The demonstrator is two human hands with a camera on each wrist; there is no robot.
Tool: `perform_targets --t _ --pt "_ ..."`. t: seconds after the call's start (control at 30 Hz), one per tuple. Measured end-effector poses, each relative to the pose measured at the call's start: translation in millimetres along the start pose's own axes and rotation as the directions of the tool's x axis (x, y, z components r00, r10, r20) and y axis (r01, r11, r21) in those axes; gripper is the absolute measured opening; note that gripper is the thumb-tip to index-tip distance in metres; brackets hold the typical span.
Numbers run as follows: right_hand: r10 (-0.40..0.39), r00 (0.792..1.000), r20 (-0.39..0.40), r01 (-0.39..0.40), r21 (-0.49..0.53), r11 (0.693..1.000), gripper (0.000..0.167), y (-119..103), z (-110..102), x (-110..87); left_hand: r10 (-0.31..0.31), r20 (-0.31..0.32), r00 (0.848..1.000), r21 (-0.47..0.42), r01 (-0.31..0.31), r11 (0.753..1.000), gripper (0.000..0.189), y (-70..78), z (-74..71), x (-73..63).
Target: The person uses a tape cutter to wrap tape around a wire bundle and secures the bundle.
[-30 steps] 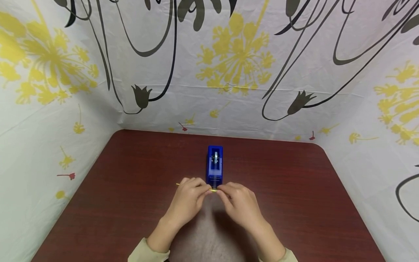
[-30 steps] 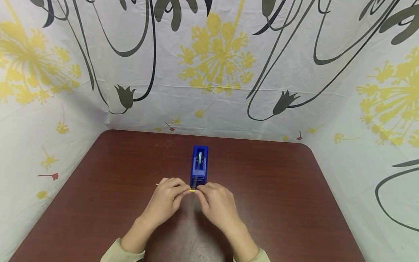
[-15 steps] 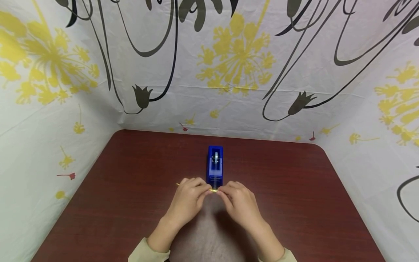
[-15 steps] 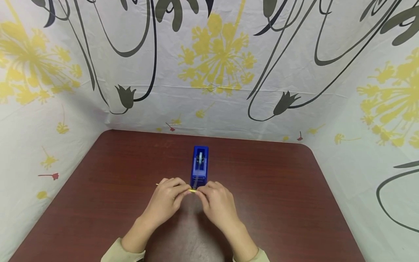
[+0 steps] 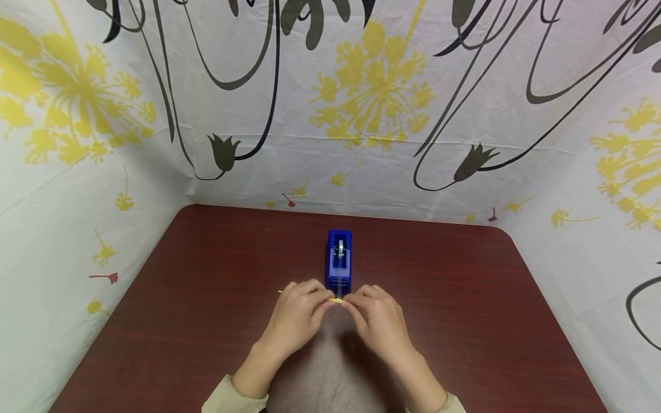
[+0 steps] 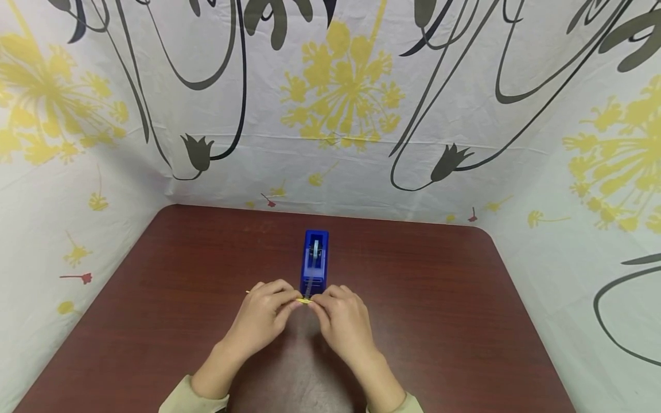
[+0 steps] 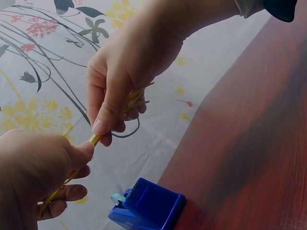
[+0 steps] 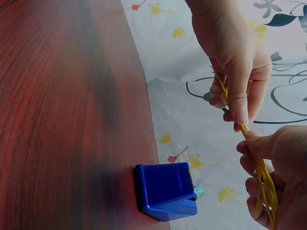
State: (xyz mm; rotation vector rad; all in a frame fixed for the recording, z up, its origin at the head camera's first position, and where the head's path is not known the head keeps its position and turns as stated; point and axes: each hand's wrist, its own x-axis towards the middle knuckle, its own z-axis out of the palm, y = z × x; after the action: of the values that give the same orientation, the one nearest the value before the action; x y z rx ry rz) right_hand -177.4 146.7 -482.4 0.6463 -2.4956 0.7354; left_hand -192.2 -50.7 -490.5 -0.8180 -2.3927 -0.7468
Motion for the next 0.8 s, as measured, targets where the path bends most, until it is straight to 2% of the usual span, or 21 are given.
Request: perform_targets --t 0.2,0.4,0.6,0.8 --pt "-0.028 0.999 -0.029 0.027 -0.018 0.999 0.004 2.0 1.8 -1.1 -0.064 0.078 0.995 0.000 0.064 0.998 0.016 2.5 -0.9 0.4" --pt "-0.060 0.998 -0.035 0.058 -0.044 0.997 0.005 3.6 3.7 -2.3 -0.067 0.114 0.991 0.019 0.065 0.998 0.013 2.8 -0.1 0.3" --pt "-0.069 0.997 -0.031 0.067 -0.057 0.996 0.006 4.4 3.9 -2.4 -0.061 0.114 0.992 0.018 0.059 0.998 0.012 1.9 1.6 0.3" --pt "-0.074 0.997 -0.031 0.072 -0.058 0.996 0.007 5.4 3.8 -2.2 -0.059 0.078 0.995 -0.002 0.059 0.998 0.008 0.8 3.4 0.3"
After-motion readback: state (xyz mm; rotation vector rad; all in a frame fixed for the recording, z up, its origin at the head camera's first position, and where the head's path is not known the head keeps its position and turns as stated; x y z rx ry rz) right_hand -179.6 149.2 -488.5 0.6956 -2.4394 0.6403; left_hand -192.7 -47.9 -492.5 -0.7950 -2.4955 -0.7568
